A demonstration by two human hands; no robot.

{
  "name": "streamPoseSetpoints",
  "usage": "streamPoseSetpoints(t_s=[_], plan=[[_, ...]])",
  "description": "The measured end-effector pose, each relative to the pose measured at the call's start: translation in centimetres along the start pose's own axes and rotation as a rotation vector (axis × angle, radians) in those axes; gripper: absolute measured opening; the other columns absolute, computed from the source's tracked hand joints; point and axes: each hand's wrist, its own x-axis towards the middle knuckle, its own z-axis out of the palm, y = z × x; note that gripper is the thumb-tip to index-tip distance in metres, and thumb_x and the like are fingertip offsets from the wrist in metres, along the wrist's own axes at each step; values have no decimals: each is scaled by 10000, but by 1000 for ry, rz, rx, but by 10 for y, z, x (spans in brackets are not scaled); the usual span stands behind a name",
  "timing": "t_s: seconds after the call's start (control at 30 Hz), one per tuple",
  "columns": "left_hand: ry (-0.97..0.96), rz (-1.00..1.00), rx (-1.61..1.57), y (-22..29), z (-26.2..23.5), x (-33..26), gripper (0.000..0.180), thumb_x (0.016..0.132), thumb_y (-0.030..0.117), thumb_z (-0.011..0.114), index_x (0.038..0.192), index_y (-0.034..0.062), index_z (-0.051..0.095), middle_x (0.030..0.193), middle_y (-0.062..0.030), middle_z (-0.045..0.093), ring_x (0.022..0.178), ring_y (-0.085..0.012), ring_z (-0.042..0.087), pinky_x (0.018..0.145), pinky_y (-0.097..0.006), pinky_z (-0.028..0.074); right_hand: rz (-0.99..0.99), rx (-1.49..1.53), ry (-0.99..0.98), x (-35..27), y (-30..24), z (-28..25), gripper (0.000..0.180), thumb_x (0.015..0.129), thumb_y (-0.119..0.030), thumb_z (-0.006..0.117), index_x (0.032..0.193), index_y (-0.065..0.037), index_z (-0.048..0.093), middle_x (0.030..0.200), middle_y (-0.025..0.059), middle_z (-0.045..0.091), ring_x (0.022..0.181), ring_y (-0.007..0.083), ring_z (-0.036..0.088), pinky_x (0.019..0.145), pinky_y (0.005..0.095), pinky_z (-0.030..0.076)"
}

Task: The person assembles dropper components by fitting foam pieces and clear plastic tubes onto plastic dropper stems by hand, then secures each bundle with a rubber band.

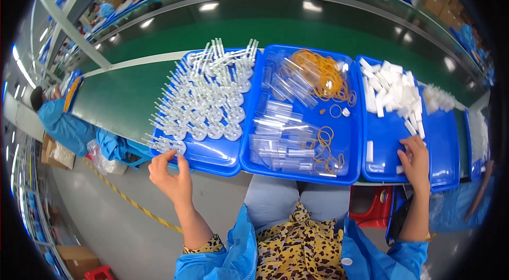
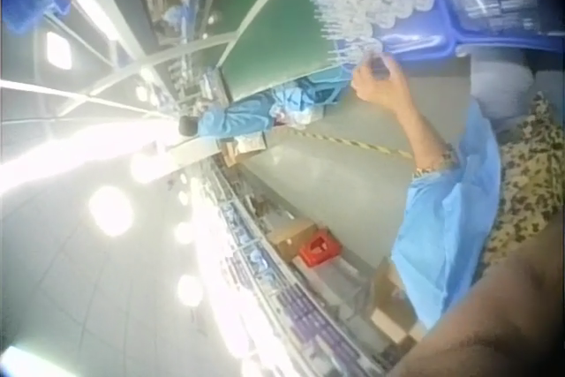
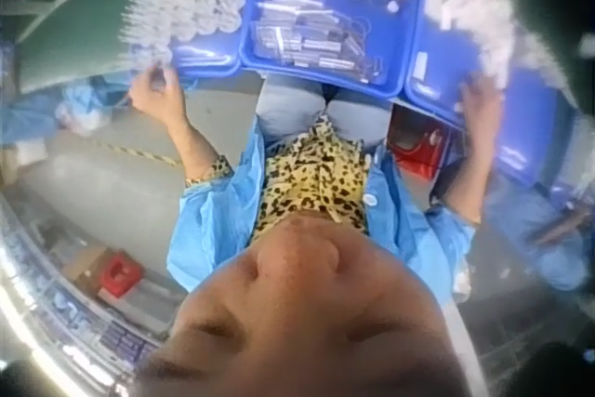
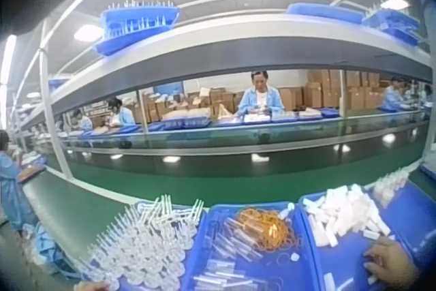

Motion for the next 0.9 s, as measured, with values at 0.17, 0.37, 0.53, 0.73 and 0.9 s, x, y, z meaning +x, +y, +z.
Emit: streamPoseSetpoints(t_s=[0.17,0.37,0.53,0.73,0.9], plan=[[-11,-46,-74,-17,2,0,219,716,75,756,929,55,709,779,-84,633,688,-215,545,643,-341,432,59,124,-34,16,-18,-2,289,727,11,678,1010,-35,647,987,136,600,756,270,594,691,337,498],[-105,-110,-20,-17,11,14,202,755,90,762,931,17,696,757,-43,570,665,-172,502,600,-319,419,119,77,-40,20,12,11,239,716,2,691,952,-29,666,974,138,595,843,272,621,738,358,507],[-172,-97,-114,-26,12,12,155,821,85,706,950,4,677,955,-83,585,790,-186,546,647,-307,434,160,94,38,18,12,-11,246,709,20,695,946,-32,652,1084,134,546,872,285,607,771,368,505],[136,-131,-521,19,-3,4,187,939,98,588,1072,-33,595,1198,-176,555,994,-197,598,774,-301,522,10,-61,176,21,21,8,221,720,27,694,924,-39,639,980,103,569,875,262,608,799,337,492],[-76,-181,-952,86,-9,-13,138,947,49,525,1035,-42,581,1182,-199,568,1002,-237,617,749,-309,558,174,652,161,13,-27,26,244,782,51,671,1005,-26,608,878,32,596,809,100,595,731,231,469]])
